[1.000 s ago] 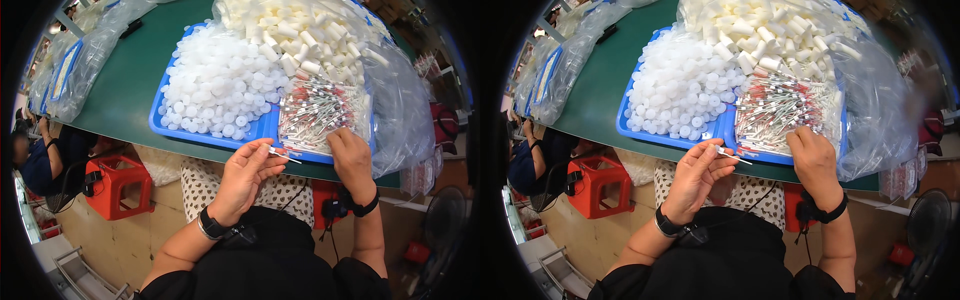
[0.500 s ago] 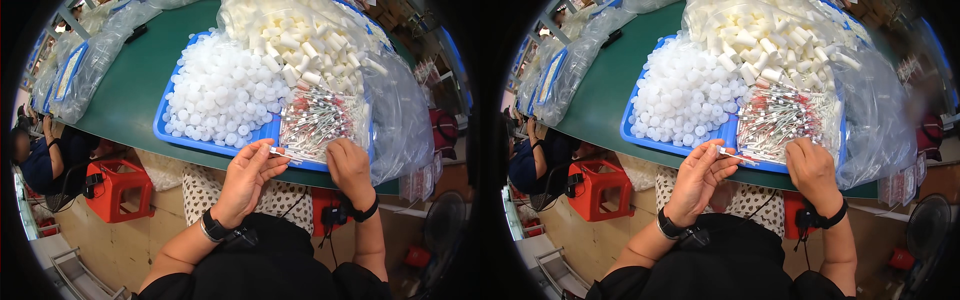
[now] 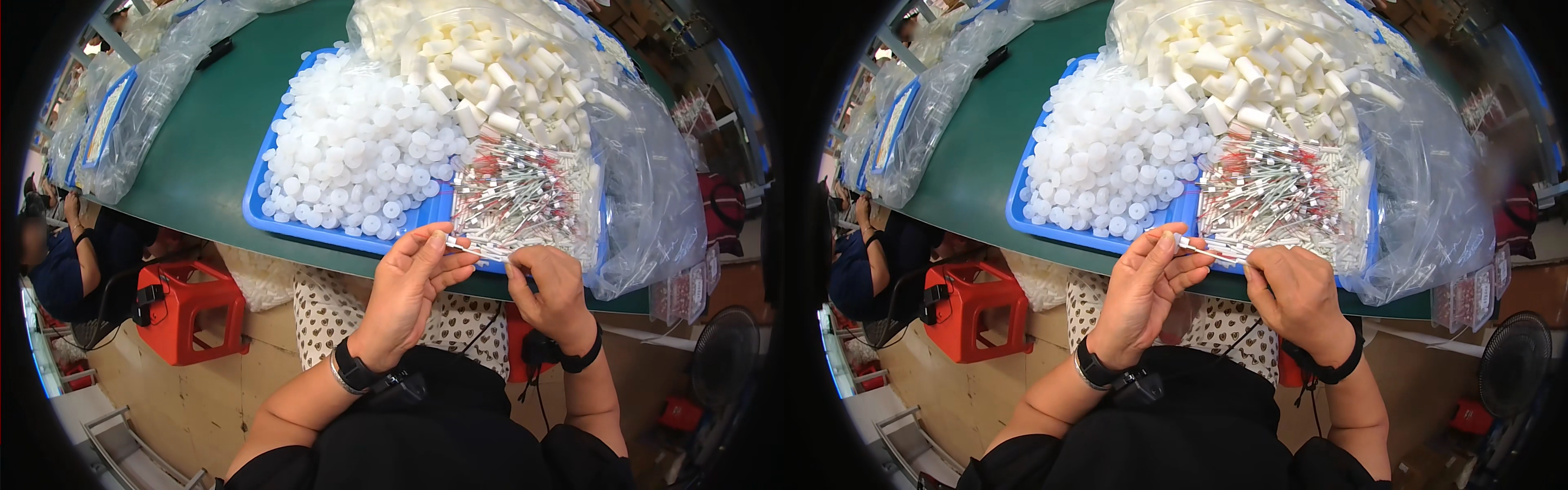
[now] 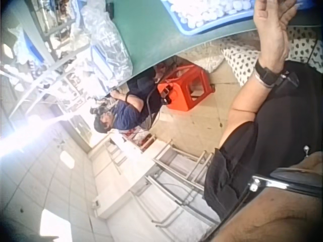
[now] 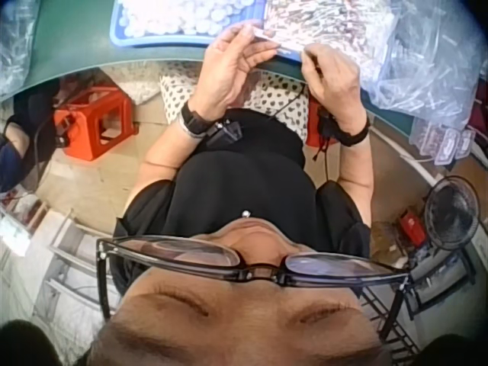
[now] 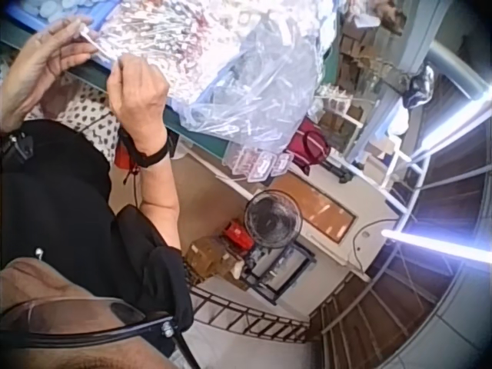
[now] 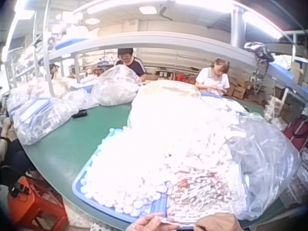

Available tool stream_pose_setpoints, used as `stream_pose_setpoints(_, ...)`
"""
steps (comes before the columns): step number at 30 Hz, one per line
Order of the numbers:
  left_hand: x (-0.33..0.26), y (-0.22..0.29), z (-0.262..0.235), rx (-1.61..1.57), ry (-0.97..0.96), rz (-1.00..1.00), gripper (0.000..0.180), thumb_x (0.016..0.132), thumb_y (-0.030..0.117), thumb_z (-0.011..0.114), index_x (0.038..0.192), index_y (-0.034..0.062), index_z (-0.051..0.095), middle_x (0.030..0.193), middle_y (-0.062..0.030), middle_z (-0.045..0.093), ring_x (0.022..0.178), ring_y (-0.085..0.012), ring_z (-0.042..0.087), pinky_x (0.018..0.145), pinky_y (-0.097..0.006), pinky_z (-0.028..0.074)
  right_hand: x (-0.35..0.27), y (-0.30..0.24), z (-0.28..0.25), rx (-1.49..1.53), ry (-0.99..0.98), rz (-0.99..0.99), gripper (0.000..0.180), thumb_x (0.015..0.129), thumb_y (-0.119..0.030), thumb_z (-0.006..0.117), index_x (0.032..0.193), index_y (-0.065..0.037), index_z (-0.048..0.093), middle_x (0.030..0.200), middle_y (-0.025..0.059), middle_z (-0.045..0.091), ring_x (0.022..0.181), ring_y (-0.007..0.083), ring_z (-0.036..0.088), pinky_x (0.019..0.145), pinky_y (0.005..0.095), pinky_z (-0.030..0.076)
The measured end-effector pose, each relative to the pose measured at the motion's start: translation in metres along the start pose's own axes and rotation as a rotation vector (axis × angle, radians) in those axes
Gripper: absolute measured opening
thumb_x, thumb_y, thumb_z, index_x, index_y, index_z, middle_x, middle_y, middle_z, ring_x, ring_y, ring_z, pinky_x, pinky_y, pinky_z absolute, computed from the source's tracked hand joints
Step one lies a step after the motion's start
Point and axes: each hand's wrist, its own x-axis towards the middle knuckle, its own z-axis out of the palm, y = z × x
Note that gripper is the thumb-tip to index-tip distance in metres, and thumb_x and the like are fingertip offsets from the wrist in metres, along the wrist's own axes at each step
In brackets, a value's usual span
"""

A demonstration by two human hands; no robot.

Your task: The person sits at a green workbench and repeatedly picks up small white plastic caps and thin metal rods. They insert the metal rods into the plastic caps one by one, performing a repetitive manual assembly task.

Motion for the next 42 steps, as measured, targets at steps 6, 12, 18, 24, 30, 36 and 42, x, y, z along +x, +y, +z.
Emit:
stream_pose_setpoints(6, 0.001, 0.0, -0.003, -0.013, 0.008, 0.027, 0.029, 0.101, 0.02, 0.052, 0.123, 0.0004, 0.052, 0.11, -0.0139, 0.064, 0.099, -0.0216, 0.067, 0.087, -0.032, 0.057, 0.006, -0.004, 0.001, -0.069, 0.002, -0.085, 0.022, 0.076, 0.003, 0.068, 0.094, -0.003, 0.056, 0.08, 0.0096, 0.061, 0.066, 0.0286, 0.06, 0.057, 0.038, 0.046)
stream_pose_setpoints(12, -0.002, -0.001, -0.002, 0.027, -0.058, -0.013, 0.034, 0.101, 0.018, 0.051, 0.129, -0.001, 0.05, 0.12, -0.0154, 0.062, 0.107, -0.0209, 0.063, 0.094, -0.033, 0.053, 0.009, -0.008, 0.011, 0.119, 0.016, 0.052, 0.01, 0.087, -0.003, 0.064, 0.094, -0.002, 0.057, 0.073, 0.0098, 0.059, 0.058, 0.0238, 0.058, 0.053, 0.0342, 0.046)
stream_pose_setpoints(18, -0.007, -0.004, -0.001, 0.101, -0.186, -0.006, 0.041, 0.101, 0.017, 0.052, 0.137, -0.0035, 0.047, 0.135, -0.0161, 0.056, 0.123, -0.0183, 0.053, 0.105, -0.033, 0.043, 0.015, -0.024, 0.009, 1.048, -0.219, 0.905, 0.033, 0.105, -0.027, 0.045, 0.09, -0.001, 0.058, 0.066, 0.0017, 0.058, 0.047, 0.0047, 0.05, 0.045, 0.0179, 0.04)
stream_pose_setpoints(24, -0.005, 0.004, -0.004, 0.158, -0.154, 0.042, 0.04, 0.101, 0.018, 0.053, 0.134, -0.0038, 0.049, 0.131, -0.0151, 0.059, 0.12, -0.0179, 0.055, 0.105, -0.032, 0.042, 0.031, -0.032, 0.006, 0.834, -0.305, 0.865, 0.034, 0.103, -0.028, 0.048, 0.088, 0.0, 0.061, 0.064, 0.0041, 0.06, 0.049, 0.0083, 0.055, 0.045, 0.0225, 0.043)
stream_pose_setpoints(30, -0.003, 0.01, -0.007, 0.137, -0.064, 0.099, 0.037, 0.102, 0.025, 0.05, 0.128, -0.0011, 0.052, 0.121, -0.0148, 0.063, 0.108, -0.0207, 0.063, 0.095, -0.033, 0.048, 0.085, 0.009, -0.004, -0.039, 0.029, 0.219, 0.017, 0.091, -0.019, 0.063, 0.092, -0.003, 0.066, 0.079, 0.0156, 0.066, 0.071, 0.0361, 0.064, 0.062, 0.0442, 0.05)
stream_pose_setpoints(36, -0.001, 0.002, -0.018, 0.096, -0.028, 0.056, 0.035, 0.102, 0.026, 0.05, 0.126, -0.0002, 0.052, 0.113, -0.0114, 0.064, 0.097, -0.0154, 0.065, 0.09, -0.031, 0.051, 0.118, 0.08, -0.002, -0.486, -0.03, 0.155, 0.015, 0.082, -0.014, 0.069, 0.09, -0.002, 0.063, 0.092, 0.0148, 0.063, 0.086, 0.0359, 0.062, 0.074, 0.0433, 0.049)
stream_pose_setpoints(42, -0.003, 0.009, -0.021, 0.059, -0.049, 0.047, 0.032, 0.103, 0.024, 0.05, 0.125, 0.0012, 0.053, 0.11, -0.0105, 0.064, 0.095, -0.0149, 0.065, 0.089, -0.031, 0.051, 0.111, 0.078, -0.004, -0.311, 0.047, 0.304, 0.017, 0.084, -0.008, 0.065, 0.097, -0.001, 0.058, 0.088, 0.0169, 0.062, 0.081, 0.0349, 0.062, 0.072, 0.0426, 0.049)
